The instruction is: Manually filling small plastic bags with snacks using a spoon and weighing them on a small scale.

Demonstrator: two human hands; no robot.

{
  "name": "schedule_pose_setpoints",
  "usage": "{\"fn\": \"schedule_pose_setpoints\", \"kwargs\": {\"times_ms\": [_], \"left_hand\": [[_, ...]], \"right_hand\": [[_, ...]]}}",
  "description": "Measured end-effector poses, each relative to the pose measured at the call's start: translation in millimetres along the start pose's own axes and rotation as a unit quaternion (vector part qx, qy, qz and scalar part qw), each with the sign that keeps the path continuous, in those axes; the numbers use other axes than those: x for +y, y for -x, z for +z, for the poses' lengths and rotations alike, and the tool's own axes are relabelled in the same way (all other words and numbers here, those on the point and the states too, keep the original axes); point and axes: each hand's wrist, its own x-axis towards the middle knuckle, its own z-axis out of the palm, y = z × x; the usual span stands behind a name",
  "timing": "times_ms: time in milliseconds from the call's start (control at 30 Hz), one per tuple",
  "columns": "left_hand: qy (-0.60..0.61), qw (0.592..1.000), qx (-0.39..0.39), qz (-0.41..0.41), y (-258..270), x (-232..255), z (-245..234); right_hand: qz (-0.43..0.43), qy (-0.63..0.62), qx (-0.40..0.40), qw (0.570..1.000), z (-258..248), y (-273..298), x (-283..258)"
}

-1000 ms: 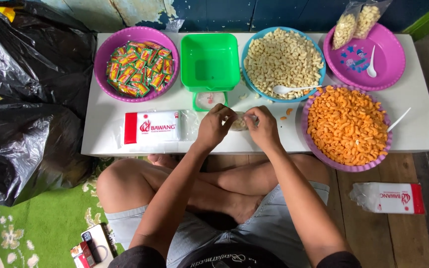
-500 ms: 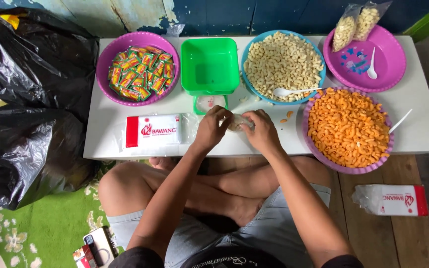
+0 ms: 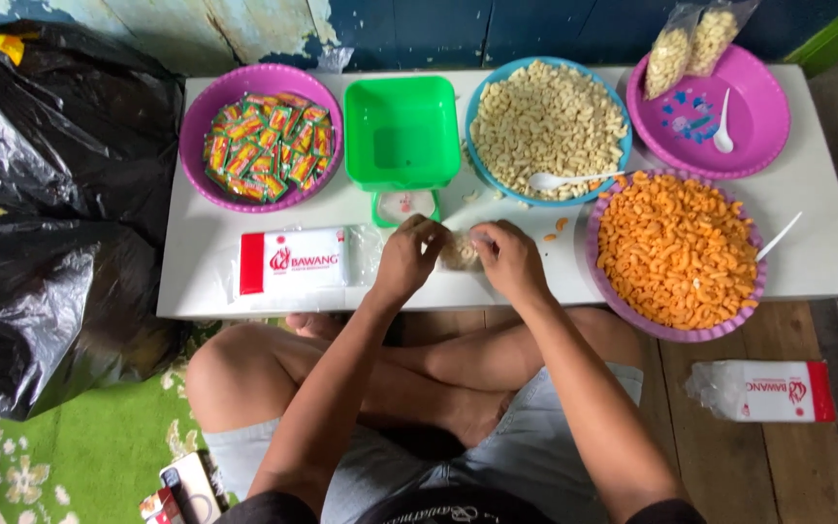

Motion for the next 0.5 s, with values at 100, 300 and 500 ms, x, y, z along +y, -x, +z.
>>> {"fn": "schedule_pose_setpoints", "kwargs": {"times_ms": [100,300,500], "left_hand": [[-0.01,1.0,0.006,0.005,-0.6,-6.0,7.2],[-0.026,1.0,-0.004,-0.011,3.4,16.4,11.2],[-0.039,0.999,0.004,0.016,3.7,30.7,24.8]], "right_hand": [[-0.017,-0.009,-0.011,1.0,0.7,0.8,1.4],[0.034,-0.057,-0.002,0.998,-12.0,9.0,2.5],[0.018,-0.071,0.008,0.997,-23.7,15.4,19.1]]}}
